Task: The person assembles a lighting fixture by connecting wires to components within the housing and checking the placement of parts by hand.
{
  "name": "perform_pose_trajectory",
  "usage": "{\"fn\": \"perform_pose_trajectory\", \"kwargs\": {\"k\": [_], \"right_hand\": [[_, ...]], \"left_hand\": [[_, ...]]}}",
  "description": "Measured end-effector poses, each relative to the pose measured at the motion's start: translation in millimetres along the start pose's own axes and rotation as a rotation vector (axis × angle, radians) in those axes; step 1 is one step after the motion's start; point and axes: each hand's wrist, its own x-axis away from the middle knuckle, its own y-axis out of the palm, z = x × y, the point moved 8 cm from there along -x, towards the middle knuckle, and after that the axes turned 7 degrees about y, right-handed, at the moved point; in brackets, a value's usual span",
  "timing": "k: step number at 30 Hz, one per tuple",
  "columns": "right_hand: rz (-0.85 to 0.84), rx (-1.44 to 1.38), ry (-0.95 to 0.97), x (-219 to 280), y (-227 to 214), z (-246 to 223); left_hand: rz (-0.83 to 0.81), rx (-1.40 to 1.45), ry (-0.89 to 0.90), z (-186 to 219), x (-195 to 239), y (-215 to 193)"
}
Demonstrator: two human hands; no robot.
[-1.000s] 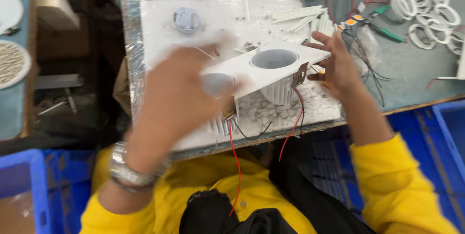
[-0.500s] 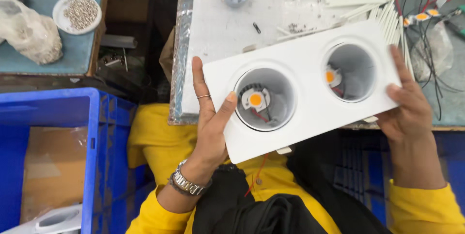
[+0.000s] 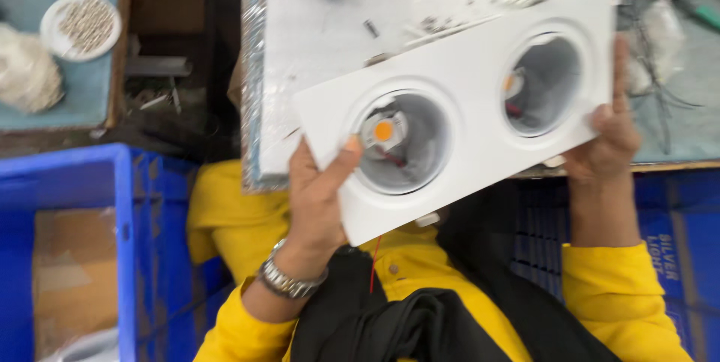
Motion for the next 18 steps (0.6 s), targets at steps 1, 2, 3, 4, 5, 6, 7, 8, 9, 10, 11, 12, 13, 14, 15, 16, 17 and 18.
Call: {"fn": "perform_pose_trajectory", "kwargs": {"k": [1, 2, 3, 4, 5, 6, 7, 8, 9, 10, 11, 12, 13, 14, 15, 16, 17, 18], "right_hand": [[0.012, -0.012, 0.004, -1, 0, 0], [0.024, -0.023, 0.008, -3, 0, 0], [0.040, -0.024, 0.034, -4, 0, 2], [0.057, -0.026, 0.059, -5, -1, 4], [0.073, -0.035, 0.092, -5, -1, 8], [0.117, -0.031, 0.119, -7, -6, 12], [0.157, -0.034, 0.160, -11, -10, 20], [0.196, -0.037, 0.202, -12, -14, 25], [0.246, 0.000, 0.168, -17, -19, 25], [0.295, 0.037, 0.133, -21, -23, 22], [0.332, 0.070, 0.093, -25, -23, 20], [0.395, 0.318, -0.091, -17, -16, 2], [0.443, 0.564, -0.289, -4, -2, -18], [0.438, 0.634, -0.388, 7, 14, -26], [0.443, 0.709, -0.490, 20, 30, -37], [0.373, 0.659, -0.417, 24, 44, -30], [0.320, 0.612, -0.341, 32, 60, -22], [0.240, 0.612, -0.161, 24, 74, -1]], "left_hand": [[0.044, 0.010, -0.006, 3, -3, -1], [0.088, 0.020, -0.012, 6, -6, -2], [0.114, -0.012, -0.015, 10, -11, -2], [0.140, -0.044, -0.016, 14, -16, -2], [0.174, -0.081, -0.019, 16, -20, -4], [0.196, -0.096, -0.057, 13, -27, -5], [0.236, -0.114, -0.095, 9, -32, -11], [0.275, -0.132, -0.133, 3, -38, -18], [0.234, -0.104, -0.100, 3, -46, -21], [0.193, -0.077, -0.067, 2, -57, -24], [0.149, -0.053, -0.022, 4, -68, -29], [0.156, 0.019, -0.030, 0, -77, -36], [0.155, 0.096, -0.029, -4, -89, -40], [0.152, 0.173, -0.027, -7, -97, -45], [0.170, 0.185, -0.048, -11, -103, -52], [0.187, 0.198, -0.068, -16, -107, -57], [0.201, 0.207, -0.098, -20, -108, -63], [0.189, 0.217, -0.116, -22, -107, -66]]}}
